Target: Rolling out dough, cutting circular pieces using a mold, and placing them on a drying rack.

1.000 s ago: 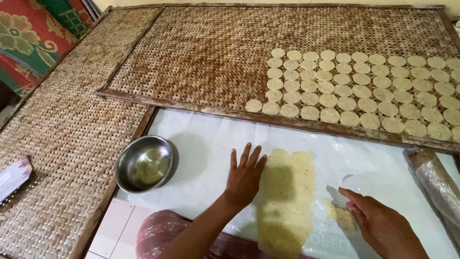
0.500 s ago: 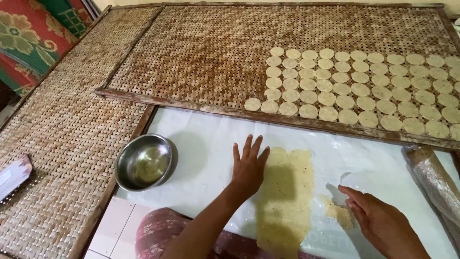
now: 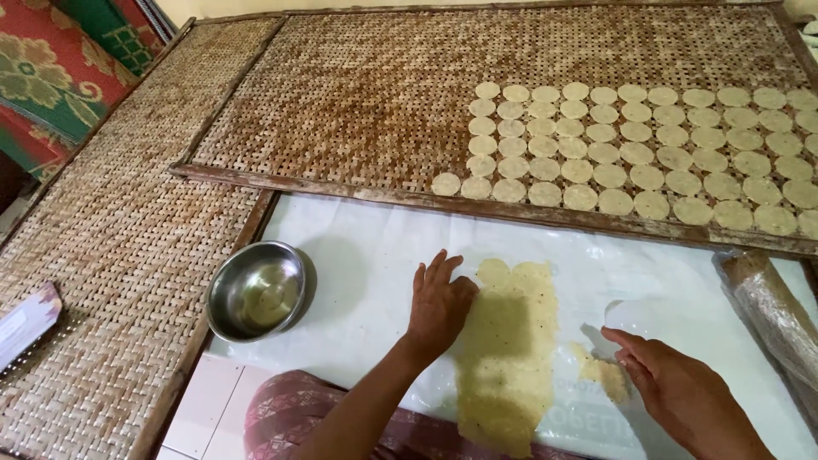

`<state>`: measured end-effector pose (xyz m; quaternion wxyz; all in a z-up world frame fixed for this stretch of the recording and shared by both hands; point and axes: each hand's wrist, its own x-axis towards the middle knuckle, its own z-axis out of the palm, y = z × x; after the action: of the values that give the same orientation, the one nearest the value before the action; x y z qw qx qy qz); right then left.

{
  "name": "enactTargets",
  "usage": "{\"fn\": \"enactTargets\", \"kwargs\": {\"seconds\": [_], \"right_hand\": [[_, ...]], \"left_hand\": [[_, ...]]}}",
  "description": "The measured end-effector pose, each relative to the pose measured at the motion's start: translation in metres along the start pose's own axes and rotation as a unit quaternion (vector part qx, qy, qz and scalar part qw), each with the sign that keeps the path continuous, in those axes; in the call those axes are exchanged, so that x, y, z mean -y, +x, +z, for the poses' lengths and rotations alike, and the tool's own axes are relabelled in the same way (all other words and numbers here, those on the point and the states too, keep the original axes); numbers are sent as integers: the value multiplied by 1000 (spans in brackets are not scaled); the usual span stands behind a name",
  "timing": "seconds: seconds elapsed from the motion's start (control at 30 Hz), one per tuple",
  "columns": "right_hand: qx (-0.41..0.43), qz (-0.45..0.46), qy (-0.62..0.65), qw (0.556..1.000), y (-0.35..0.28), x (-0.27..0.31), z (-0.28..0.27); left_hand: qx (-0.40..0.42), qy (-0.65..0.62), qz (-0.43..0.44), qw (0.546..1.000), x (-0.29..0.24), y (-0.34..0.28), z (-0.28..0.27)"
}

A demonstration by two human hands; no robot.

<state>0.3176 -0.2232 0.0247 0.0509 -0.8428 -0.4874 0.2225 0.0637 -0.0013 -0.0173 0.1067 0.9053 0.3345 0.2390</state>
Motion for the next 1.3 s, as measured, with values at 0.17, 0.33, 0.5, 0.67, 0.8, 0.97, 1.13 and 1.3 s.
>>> {"fn": "enactTargets", "kwargs": {"seconds": [0.17,0.33,0.5,0.67,0.8,0.97,1.13,1.3], "right_hand": [[0,16,25,1000,-5,2,-5],[-20,-6,40,999,-3,-3,-2],[-38,-23,29,999,-5,-5,1],[8,17,6,1000,-6,2,-6],[-9,9,21,1000,-8,5,-6],[-9,25,28,999,-9,3,-6],[-22,13,67,997,-10,-1,-4],[-19,13,50,998,-15,8,-12]], "left_hand": [[-9,-76,-44,996,6,-1,5],[-41,-117,-77,989,11,-8,-4],[5,-89,-94,992,2,-23,-32],[22,-82,-68,994,2,-43,-42],[67,-65,-86,992,2,-37,-33],[33,-53,-67,996,-6,-28,-30],[3,-11,17,1000,-10,-37,-26],[40,-51,-11,998,-14,-46,-29]]}}
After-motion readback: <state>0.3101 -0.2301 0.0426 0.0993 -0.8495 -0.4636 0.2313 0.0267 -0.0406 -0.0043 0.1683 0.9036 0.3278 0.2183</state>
